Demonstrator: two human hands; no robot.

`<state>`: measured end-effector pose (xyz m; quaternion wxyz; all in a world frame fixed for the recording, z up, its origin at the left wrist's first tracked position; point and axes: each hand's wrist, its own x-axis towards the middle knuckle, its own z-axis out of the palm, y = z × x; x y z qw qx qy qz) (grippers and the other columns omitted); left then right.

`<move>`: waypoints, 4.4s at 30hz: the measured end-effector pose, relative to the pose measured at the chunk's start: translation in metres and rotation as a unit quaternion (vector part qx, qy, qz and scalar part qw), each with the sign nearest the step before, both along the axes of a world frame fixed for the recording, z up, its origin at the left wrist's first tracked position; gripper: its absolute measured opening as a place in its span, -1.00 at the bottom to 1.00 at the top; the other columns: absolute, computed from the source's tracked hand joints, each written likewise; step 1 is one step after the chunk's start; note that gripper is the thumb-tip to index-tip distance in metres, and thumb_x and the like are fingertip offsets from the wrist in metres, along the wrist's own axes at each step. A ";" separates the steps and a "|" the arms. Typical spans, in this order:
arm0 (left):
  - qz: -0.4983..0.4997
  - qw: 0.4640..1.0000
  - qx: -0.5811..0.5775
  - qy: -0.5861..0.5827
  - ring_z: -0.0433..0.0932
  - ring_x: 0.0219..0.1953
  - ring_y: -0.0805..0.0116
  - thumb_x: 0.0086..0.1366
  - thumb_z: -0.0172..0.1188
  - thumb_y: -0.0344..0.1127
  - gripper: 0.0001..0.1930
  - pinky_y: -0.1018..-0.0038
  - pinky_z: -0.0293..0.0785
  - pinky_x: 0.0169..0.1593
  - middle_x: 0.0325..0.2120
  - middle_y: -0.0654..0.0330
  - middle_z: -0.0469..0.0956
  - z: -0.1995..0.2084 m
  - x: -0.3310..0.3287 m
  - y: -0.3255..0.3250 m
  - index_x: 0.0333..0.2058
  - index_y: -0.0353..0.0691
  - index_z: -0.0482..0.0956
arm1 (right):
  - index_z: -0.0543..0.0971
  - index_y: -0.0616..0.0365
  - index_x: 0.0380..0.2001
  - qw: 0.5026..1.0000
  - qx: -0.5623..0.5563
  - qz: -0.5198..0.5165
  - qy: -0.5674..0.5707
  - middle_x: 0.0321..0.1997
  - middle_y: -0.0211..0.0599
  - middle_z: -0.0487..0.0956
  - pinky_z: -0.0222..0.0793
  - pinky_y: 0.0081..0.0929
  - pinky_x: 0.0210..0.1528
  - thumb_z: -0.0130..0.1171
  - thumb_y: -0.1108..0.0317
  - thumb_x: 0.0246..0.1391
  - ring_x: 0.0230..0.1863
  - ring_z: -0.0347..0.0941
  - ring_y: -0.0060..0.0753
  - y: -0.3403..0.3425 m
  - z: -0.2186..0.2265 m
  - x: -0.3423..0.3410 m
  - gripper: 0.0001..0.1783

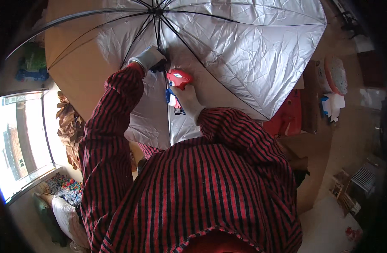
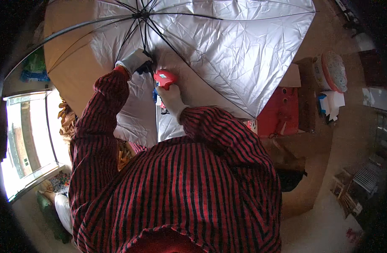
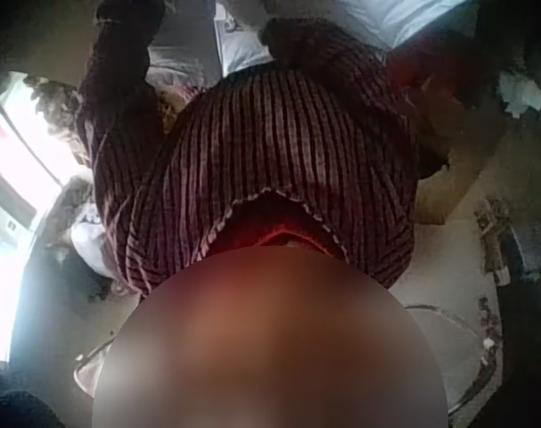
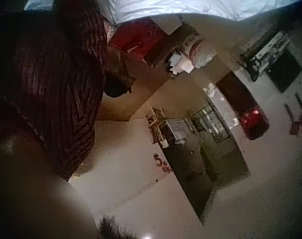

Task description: Repairing a white umbrella by applying glue with a glue gun to secure the fabric to the ribs.

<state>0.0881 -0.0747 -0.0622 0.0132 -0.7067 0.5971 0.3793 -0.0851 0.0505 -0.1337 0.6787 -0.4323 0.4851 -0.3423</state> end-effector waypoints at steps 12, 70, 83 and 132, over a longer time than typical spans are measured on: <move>-0.016 0.999 -0.004 0.041 0.51 -0.72 0.33 0.09 0.16 -0.30 -0.79 0.45 0.39 -0.71 -0.66 0.10 0.57 0.001 0.004 -0.006 -0.51 -0.38 0.60 | 0.48 0.13 -0.21 0.948 0.026 0.110 -0.297 -0.36 -0.38 0.53 0.46 -0.45 -0.27 0.17 0.21 0.07 -0.34 0.50 -0.44 -0.021 -0.094 0.010 -0.72; 0.064 0.966 -0.233 -0.092 0.57 -0.31 -0.05 0.04 0.19 -0.12 -0.62 0.23 0.49 -0.20 -0.41 -0.11 0.58 0.015 -0.011 0.005 -0.31 -0.37 0.55 | 0.52 0.14 -0.40 0.997 0.020 -0.046 -0.065 -0.56 -0.56 0.44 0.28 -0.55 -0.53 0.17 0.29 -0.03 -0.55 0.38 -0.65 -0.026 0.006 0.010 -0.83; -0.225 0.918 -0.202 -0.257 0.62 -0.40 0.21 0.14 0.13 -0.19 -0.75 0.38 0.54 -0.29 -0.47 0.02 0.62 -0.005 0.006 -0.028 -0.51 -0.26 0.62 | 0.51 0.12 -0.39 0.996 0.002 -0.001 -0.084 -0.52 -0.56 0.45 0.32 -0.54 -0.50 0.17 0.25 -0.01 -0.52 0.39 -0.65 -0.035 0.003 -0.006 -0.81; -0.116 0.873 -0.254 -0.400 0.55 -0.19 -0.02 0.18 0.03 -0.16 -0.68 0.22 0.47 -0.13 -0.22 -0.16 0.52 0.101 0.073 -0.051 -0.18 -0.25 0.48 | 0.50 0.20 -0.35 0.978 -0.027 0.040 -0.202 -0.47 -0.34 0.56 0.45 -0.50 -0.47 0.17 0.34 0.04 -0.49 0.50 -0.49 -0.076 0.083 -0.035 -0.84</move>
